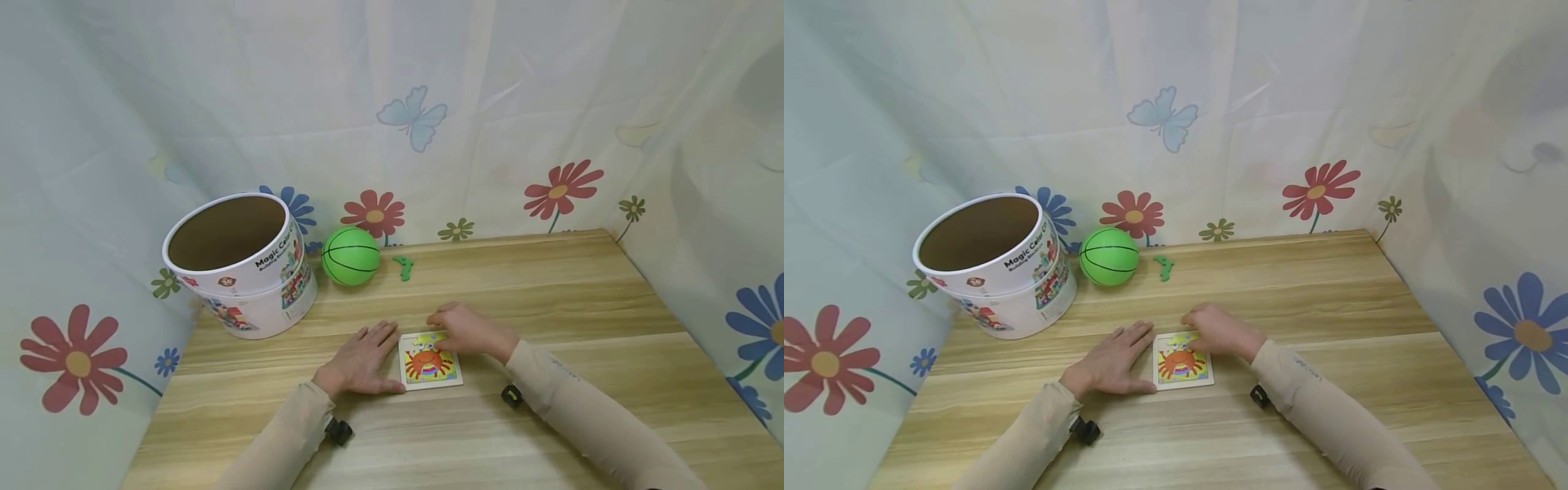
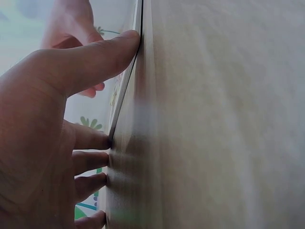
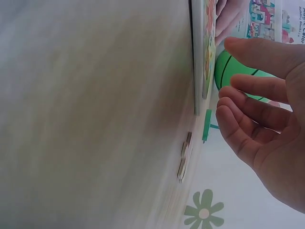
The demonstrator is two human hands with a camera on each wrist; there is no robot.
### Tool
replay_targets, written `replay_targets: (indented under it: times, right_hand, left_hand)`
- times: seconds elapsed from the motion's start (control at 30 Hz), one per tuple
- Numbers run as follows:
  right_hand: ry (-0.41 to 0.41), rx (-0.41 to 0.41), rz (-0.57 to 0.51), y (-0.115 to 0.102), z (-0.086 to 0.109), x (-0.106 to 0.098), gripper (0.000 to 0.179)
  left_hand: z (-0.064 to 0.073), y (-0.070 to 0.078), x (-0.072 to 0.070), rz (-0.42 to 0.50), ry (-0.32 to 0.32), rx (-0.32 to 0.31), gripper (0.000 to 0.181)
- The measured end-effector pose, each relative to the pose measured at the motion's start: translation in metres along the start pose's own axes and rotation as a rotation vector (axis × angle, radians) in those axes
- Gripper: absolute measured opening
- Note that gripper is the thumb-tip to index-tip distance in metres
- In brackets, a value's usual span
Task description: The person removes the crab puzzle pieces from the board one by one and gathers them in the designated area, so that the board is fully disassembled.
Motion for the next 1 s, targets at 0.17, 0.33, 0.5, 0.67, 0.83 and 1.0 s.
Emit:
replay_targets:
  times: [0.17,0.33,0.5,0.67,0.83,1.0]
  right_hand:
    - [-0.015,-0.017,-0.012,-0.004,-0.004,0.003,0.045]
    - [-0.019,-0.041,-0.003,-0.007,-0.007,0.006,0.042]
    - [-0.016,-0.071,0.003,-0.008,-0.009,0.009,0.041]
    - [-0.024,-0.086,0.008,-0.011,-0.011,0.01,0.043]
    - [-0.044,-0.082,-0.009,-0.014,-0.012,0.01,0.04]
    - [-0.055,-0.085,-0.006,-0.016,-0.014,0.01,0.038]
  left_hand:
    - [0.001,-0.001,0.001,-0.004,0.0,0.001,0.108]
    - [0.001,-0.001,0.0,0.0,0.006,0.005,0.108]
    - [0.0,-0.001,0.001,0.0,0.007,0.003,0.108]
    - [0.001,0.0,0.001,0.008,0.004,0.001,0.108]
    - [0.001,0.0,0.0,0.014,0.004,0.002,0.108]
    - [0.001,0.0,0.0,0.018,0.004,0.003,0.108]
Point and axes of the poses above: each hand's wrist, its own z-axis away from the middle knuckle, its own x-axis out of the palm, y = z × x, the point moved 3 cm from there along -z, towards the middle knuckle, and after that the axes turned 8 degrees about -x, right-handed, at the moved point
